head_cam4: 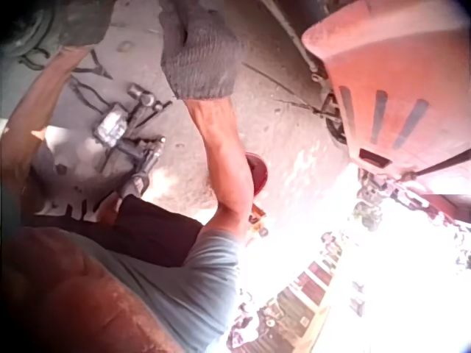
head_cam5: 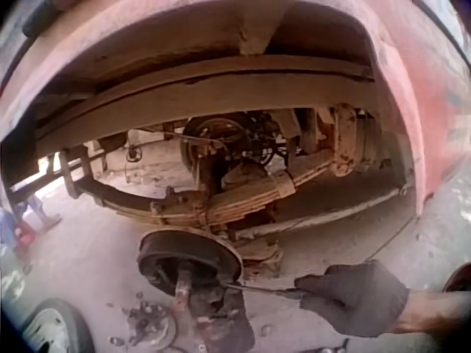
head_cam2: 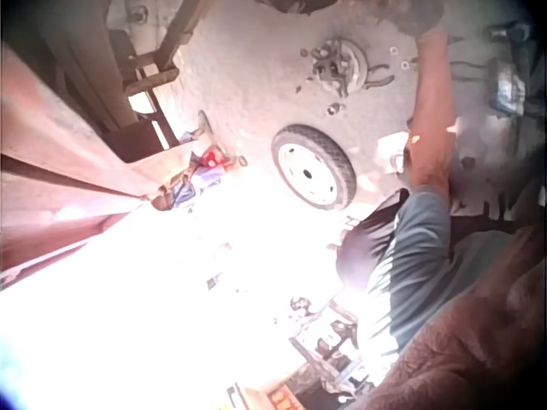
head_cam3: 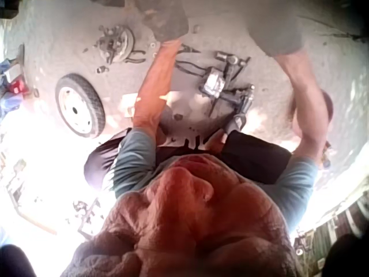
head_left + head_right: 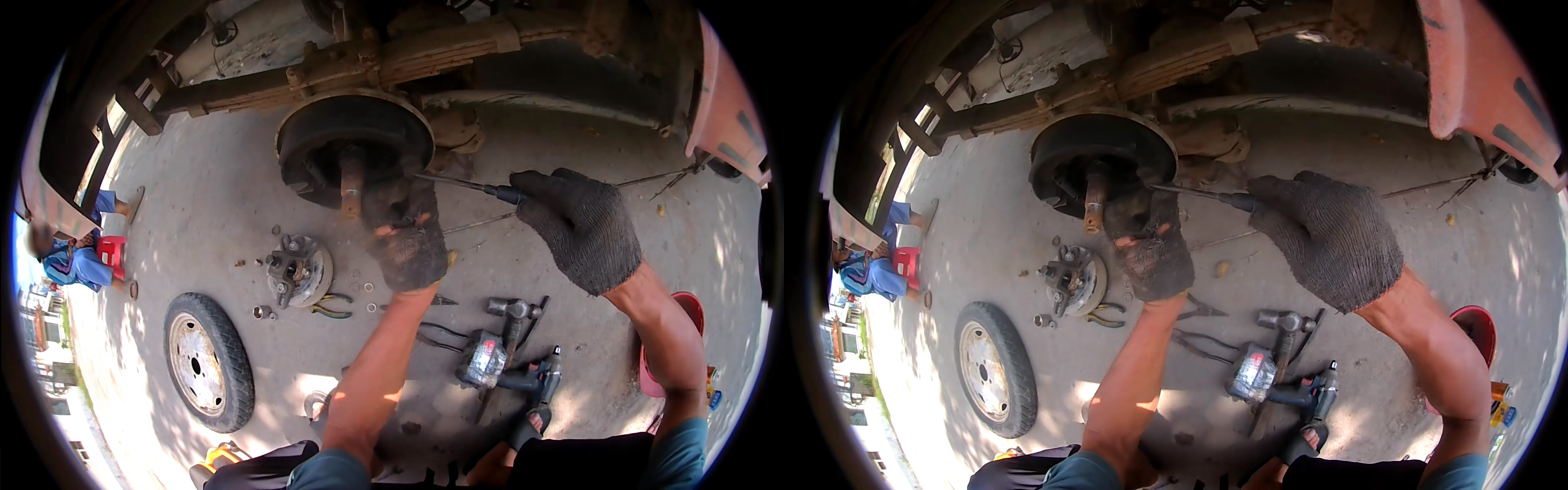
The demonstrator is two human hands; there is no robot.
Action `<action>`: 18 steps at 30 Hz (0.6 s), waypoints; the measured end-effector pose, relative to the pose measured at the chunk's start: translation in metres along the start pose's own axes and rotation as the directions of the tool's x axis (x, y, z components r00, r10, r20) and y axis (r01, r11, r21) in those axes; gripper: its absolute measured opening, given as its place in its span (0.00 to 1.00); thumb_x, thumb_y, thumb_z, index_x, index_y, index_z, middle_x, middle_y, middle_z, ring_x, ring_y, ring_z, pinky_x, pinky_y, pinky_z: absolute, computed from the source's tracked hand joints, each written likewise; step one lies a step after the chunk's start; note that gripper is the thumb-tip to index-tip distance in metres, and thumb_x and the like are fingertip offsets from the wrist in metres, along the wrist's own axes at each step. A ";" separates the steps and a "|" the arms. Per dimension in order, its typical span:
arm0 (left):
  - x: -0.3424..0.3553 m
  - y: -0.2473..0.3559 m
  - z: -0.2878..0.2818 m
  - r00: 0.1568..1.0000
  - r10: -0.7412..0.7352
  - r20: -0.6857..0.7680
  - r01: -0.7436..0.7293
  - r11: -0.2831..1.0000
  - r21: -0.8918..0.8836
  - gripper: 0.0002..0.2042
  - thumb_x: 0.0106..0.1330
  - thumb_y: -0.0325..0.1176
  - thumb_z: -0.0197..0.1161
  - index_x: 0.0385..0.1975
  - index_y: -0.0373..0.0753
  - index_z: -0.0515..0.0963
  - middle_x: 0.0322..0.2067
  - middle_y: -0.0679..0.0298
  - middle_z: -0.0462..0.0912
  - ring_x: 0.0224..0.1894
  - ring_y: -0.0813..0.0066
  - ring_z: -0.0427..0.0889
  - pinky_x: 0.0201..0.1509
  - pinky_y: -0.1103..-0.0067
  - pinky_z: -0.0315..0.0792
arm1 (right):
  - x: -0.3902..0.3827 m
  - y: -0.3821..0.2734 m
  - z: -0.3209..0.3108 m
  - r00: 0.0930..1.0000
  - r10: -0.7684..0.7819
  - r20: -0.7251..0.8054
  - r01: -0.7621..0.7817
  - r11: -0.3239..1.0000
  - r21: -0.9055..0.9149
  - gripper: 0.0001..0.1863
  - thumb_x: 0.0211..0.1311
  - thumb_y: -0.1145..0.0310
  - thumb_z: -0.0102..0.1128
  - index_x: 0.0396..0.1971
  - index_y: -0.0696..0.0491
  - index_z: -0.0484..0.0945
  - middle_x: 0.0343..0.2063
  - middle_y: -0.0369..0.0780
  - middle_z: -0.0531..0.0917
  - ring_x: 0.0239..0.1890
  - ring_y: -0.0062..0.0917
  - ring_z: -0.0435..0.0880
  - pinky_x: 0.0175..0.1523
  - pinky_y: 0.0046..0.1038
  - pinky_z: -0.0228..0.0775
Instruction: The person uses a screwdriver and pliers to manipulate springs and components within a motorcycle drum brake assembly.
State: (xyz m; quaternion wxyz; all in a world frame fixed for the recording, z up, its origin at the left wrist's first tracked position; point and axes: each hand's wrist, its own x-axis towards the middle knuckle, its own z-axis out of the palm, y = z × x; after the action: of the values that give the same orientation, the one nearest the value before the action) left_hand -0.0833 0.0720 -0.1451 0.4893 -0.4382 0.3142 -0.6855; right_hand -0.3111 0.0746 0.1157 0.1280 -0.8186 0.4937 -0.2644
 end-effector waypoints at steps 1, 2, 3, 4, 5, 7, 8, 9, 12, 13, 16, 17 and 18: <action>0.000 -0.001 0.000 0.999 0.032 0.009 -0.032 0.999 0.013 0.17 0.74 0.38 0.55 0.60 0.42 0.73 0.60 0.61 0.80 0.63 0.57 0.77 0.70 0.62 0.67 | -0.002 -0.002 0.001 1.000 -0.009 -0.002 0.009 1.000 -0.003 0.15 0.65 0.65 0.67 0.47 0.58 0.86 0.32 0.51 0.86 0.34 0.46 0.86 0.42 0.41 0.78; -0.001 -0.001 0.000 0.998 0.065 0.020 -0.065 0.998 0.000 0.17 0.75 0.38 0.53 0.59 0.42 0.73 0.60 0.60 0.80 0.63 0.55 0.77 0.69 0.62 0.68 | -0.004 -0.002 0.005 1.000 -0.019 -0.003 0.019 1.000 -0.006 0.15 0.65 0.65 0.67 0.47 0.58 0.86 0.33 0.52 0.86 0.34 0.46 0.86 0.42 0.41 0.78; -0.001 -0.005 -0.003 0.995 0.091 0.029 -0.090 0.995 -0.042 0.16 0.76 0.38 0.52 0.59 0.42 0.73 0.60 0.60 0.80 0.62 0.54 0.77 0.69 0.61 0.69 | -0.005 -0.002 0.004 1.000 -0.028 -0.011 0.028 0.999 -0.015 0.15 0.66 0.65 0.67 0.47 0.59 0.86 0.34 0.52 0.87 0.35 0.47 0.86 0.43 0.41 0.78; 0.001 -0.009 -0.004 0.994 0.104 0.035 -0.100 0.990 -0.095 0.16 0.77 0.39 0.51 0.59 0.42 0.73 0.60 0.60 0.80 0.62 0.53 0.77 0.68 0.60 0.70 | -0.006 -0.002 0.003 1.000 -0.023 -0.021 0.023 1.000 0.004 0.15 0.66 0.65 0.67 0.47 0.59 0.86 0.35 0.52 0.87 0.35 0.47 0.86 0.43 0.42 0.78; 0.002 -0.012 -0.008 0.991 0.124 0.047 -0.115 0.980 -0.164 0.15 0.77 0.39 0.50 0.58 0.43 0.73 0.60 0.59 0.80 0.62 0.51 0.77 0.67 0.60 0.71 | -0.006 0.000 0.002 0.999 -0.017 -0.031 0.017 1.000 0.023 0.15 0.66 0.65 0.66 0.46 0.59 0.86 0.35 0.52 0.87 0.35 0.47 0.86 0.44 0.42 0.78; -0.001 -0.006 0.000 0.997 0.059 0.056 -0.038 0.945 -0.325 0.15 0.81 0.46 0.45 0.58 0.51 0.72 0.61 0.66 0.81 0.65 0.53 0.77 0.72 0.60 0.69 | -0.007 0.001 0.004 1.000 -0.008 -0.024 0.009 0.999 0.051 0.15 0.66 0.65 0.66 0.46 0.59 0.86 0.37 0.53 0.87 0.37 0.48 0.86 0.45 0.42 0.78; -0.003 -0.003 0.002 0.997 0.051 0.053 -0.033 0.954 -0.298 0.15 0.81 0.46 0.45 0.58 0.52 0.72 0.61 0.66 0.81 0.65 0.53 0.76 0.72 0.60 0.69 | -0.008 0.002 0.004 1.000 -0.001 -0.012 0.002 0.999 0.046 0.15 0.67 0.65 0.66 0.46 0.60 0.86 0.37 0.53 0.87 0.37 0.48 0.87 0.45 0.41 0.79; -0.002 -0.002 0.001 0.998 0.045 0.052 -0.030 0.968 -0.248 0.15 0.81 0.46 0.45 0.58 0.52 0.72 0.61 0.66 0.81 0.65 0.53 0.76 0.72 0.61 0.68 | -0.010 0.004 0.001 1.000 0.006 0.001 -0.006 1.000 0.029 0.15 0.67 0.65 0.65 0.47 0.60 0.86 0.38 0.53 0.88 0.38 0.48 0.87 0.46 0.41 0.79; 0.002 0.002 -0.001 0.999 0.039 0.038 -0.043 0.994 0.097 0.15 0.81 0.46 0.44 0.59 0.53 0.73 0.62 0.65 0.80 0.66 0.54 0.76 0.72 0.61 0.68 | -0.019 0.020 0.002 0.993 0.116 -0.021 -0.114 0.990 0.080 0.16 0.68 0.65 0.64 0.47 0.60 0.86 0.41 0.53 0.88 0.41 0.48 0.87 0.48 0.40 0.79; 0.002 0.005 -0.001 0.999 0.038 0.035 -0.045 0.973 0.226 0.15 0.81 0.46 0.44 0.59 0.54 0.73 0.62 0.64 0.80 0.66 0.54 0.76 0.72 0.62 0.68 | -0.020 0.021 0.000 0.994 0.103 -0.024 -0.101 0.991 0.091 0.16 0.68 0.64 0.64 0.47 0.60 0.86 0.42 0.52 0.88 0.42 0.48 0.87 0.49 0.40 0.79; 0.012 0.015 -0.001 0.999 0.027 0.034 -0.039 0.882 0.470 0.15 0.82 0.46 0.44 0.59 0.55 0.73 0.62 0.63 0.80 0.66 0.55 0.75 0.72 0.62 0.68 | -0.021 0.022 -0.002 0.997 0.071 -0.035 -0.066 0.991 0.114 0.17 0.68 0.63 0.64 0.48 0.60 0.85 0.43 0.52 0.88 0.43 0.48 0.87 0.50 0.39 0.79; 0.010 0.016 -0.001 0.999 0.033 0.036 -0.047 0.850 0.525 0.15 0.82 0.46 0.43 0.60 0.55 0.73 0.62 0.63 0.80 0.67 0.55 0.75 0.72 0.62 0.68 | -0.019 0.021 0.002 0.998 0.056 -0.043 -0.050 0.992 0.116 0.17 0.68 0.63 0.64 0.48 0.60 0.85 0.42 0.52 0.88 0.43 0.48 0.87 0.50 0.40 0.79; 0.011 0.017 0.001 0.999 0.035 0.040 -0.051 0.822 0.568 0.15 0.82 0.46 0.43 0.60 0.55 0.73 0.63 0.63 0.80 0.67 0.55 0.75 0.72 0.63 0.68 | -0.016 0.019 0.004 0.998 0.038 -0.059 -0.031 0.992 0.120 0.17 0.68 0.63 0.64 0.48 0.60 0.85 0.42 0.52 0.88 0.43 0.48 0.87 0.49 0.40 0.79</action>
State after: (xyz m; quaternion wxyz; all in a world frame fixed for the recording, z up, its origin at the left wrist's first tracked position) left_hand -0.0777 0.0563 -0.1560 0.6172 -0.2750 0.0987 -0.7305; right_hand -0.3288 0.0795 0.0985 0.1659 -0.7924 0.4947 -0.3160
